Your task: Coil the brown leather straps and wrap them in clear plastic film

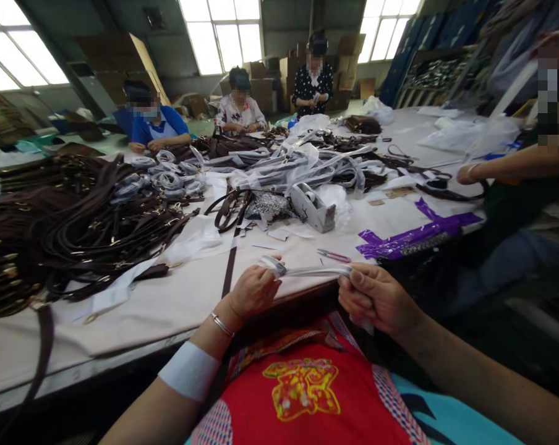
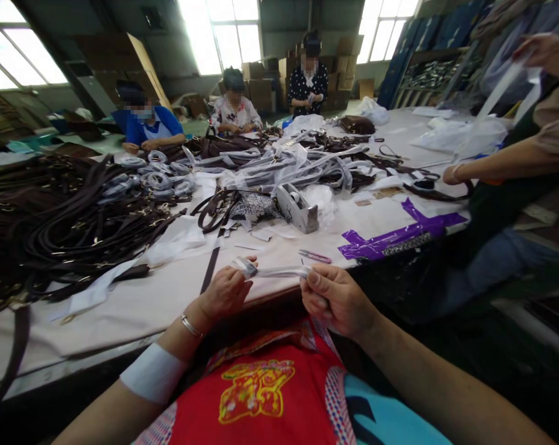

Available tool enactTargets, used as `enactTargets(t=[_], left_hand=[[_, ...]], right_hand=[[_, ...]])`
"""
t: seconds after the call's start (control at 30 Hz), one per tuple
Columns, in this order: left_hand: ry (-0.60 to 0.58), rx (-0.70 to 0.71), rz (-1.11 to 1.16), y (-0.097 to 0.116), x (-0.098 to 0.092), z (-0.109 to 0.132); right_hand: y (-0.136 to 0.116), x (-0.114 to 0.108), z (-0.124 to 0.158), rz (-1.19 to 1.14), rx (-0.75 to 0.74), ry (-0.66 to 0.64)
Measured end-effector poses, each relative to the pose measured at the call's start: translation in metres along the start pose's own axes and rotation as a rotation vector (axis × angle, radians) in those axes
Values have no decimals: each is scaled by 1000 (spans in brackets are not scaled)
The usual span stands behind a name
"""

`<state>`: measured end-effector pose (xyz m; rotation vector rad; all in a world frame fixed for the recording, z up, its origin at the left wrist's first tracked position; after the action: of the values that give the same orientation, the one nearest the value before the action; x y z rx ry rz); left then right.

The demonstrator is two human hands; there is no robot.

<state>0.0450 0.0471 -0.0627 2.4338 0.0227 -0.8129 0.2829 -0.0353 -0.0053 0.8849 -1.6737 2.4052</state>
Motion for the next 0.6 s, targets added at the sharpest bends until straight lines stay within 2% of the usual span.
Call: enactTargets(t=[0.07, 0.13, 0.23, 0.27, 0.3, 0.37, 0.4, 0.43, 0.5, 0.53, 0.6], left_hand=[[-10, -101, 55, 2, 4, 3], [-25, -136, 67, 7, 7, 6], [-98, -132, 97, 25, 7, 8], [-152, -150, 152, 33, 8, 8], [-208, -189, 250, 41, 9, 7], [-251, -318, 571, 60, 9, 2], [-206, -392, 766, 68, 8, -2], [-104, -455, 955, 75, 6, -8], [182, -534, 1246, 83, -2, -23], [318, -562, 1346, 84, -7, -30], [532, -611, 1463, 80, -17, -44]], right_hand=[[-8, -5, -4, 45, -42, 72], [-21, -18, -9, 168, -133, 208], [-44, -46, -17, 596, -323, 490], [-48, -53, -20, 775, -365, 536], [-49, -58, -24, 937, -379, 531], [-37, -62, -32, 1126, -297, 401], [-25, -60, -36, 1143, -212, 303], [-11, -55, -39, 1112, -120, 213], [20, -41, -43, 939, 13, 125], [32, -33, -44, 815, 9, 153], [47, -19, -42, 672, -118, 230]])
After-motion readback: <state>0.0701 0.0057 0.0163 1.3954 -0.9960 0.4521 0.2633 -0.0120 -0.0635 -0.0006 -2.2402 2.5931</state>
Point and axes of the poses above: each hand's wrist, its own z-axis away from the middle knuckle, its own x-axis out of the palm, y = z × x, the point moved 3 cm from there along -z, towards the middle knuckle, and after that the axes turned 13 degrees about x, right-handed, at the moved point
